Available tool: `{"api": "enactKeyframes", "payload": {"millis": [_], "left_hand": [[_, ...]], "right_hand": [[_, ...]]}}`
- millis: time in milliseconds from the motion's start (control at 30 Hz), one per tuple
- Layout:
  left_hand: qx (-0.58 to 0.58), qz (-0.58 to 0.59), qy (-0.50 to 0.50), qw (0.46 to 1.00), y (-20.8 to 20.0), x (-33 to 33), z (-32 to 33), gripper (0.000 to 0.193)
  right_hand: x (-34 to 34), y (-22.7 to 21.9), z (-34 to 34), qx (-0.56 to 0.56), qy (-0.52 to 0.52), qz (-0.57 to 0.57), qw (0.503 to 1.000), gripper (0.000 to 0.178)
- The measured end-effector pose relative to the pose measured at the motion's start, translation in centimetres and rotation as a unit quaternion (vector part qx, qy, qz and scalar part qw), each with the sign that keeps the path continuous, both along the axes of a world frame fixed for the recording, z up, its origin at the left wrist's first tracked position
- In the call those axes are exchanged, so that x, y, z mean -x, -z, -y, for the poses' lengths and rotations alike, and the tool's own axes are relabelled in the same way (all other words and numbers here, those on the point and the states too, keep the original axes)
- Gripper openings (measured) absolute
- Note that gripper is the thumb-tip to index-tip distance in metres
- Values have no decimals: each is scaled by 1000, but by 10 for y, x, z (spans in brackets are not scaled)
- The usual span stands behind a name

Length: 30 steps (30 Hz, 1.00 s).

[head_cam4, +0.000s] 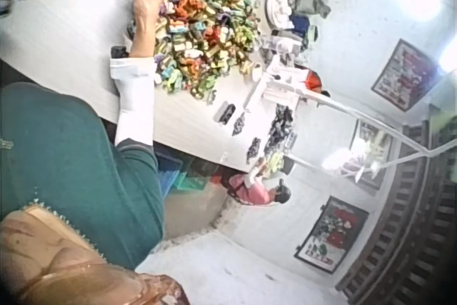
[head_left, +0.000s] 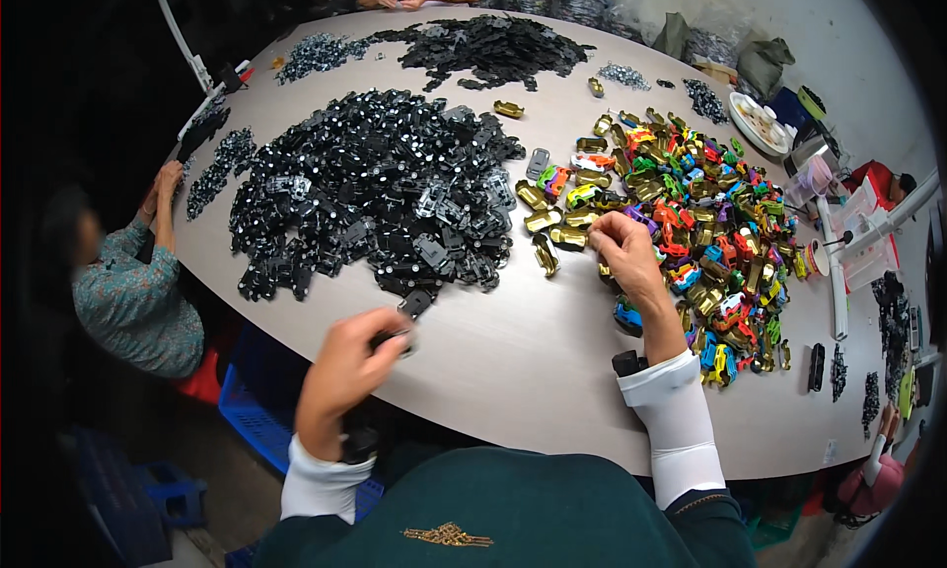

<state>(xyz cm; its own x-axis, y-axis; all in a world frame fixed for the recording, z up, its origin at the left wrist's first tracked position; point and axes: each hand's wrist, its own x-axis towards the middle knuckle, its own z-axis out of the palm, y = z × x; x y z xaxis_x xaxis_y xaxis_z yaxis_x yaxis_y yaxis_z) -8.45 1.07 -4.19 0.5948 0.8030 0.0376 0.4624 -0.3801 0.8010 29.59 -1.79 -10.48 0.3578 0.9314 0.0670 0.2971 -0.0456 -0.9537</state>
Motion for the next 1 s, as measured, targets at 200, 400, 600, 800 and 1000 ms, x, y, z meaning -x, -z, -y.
{"api": "enactKeyframes", "payload": {"millis": [200, 400, 600, 800, 1000], "left_hand": [[-108, -253, -152, 949, 16, 99, 16, 20], [-176, -74, -84, 978, 21, 15, -10, 13], [-245, -170, -42, 954, 58, -25, -20, 35], [51, 117, -36, 991, 49, -76, -25, 31], [186, 250, -44, 949, 82, -129, -49, 23]], "right_hand": [[33, -3, 2, 6, 24, 268, 963, 22], [52, 29, -2, -3, 29, 344, 938, 22], [51, 21, -1, -46, -24, 288, 956, 11], [64, 5, 3, -88, -25, 298, 950, 5], [55, -6, 5, -76, 33, 288, 954, 10]]}}
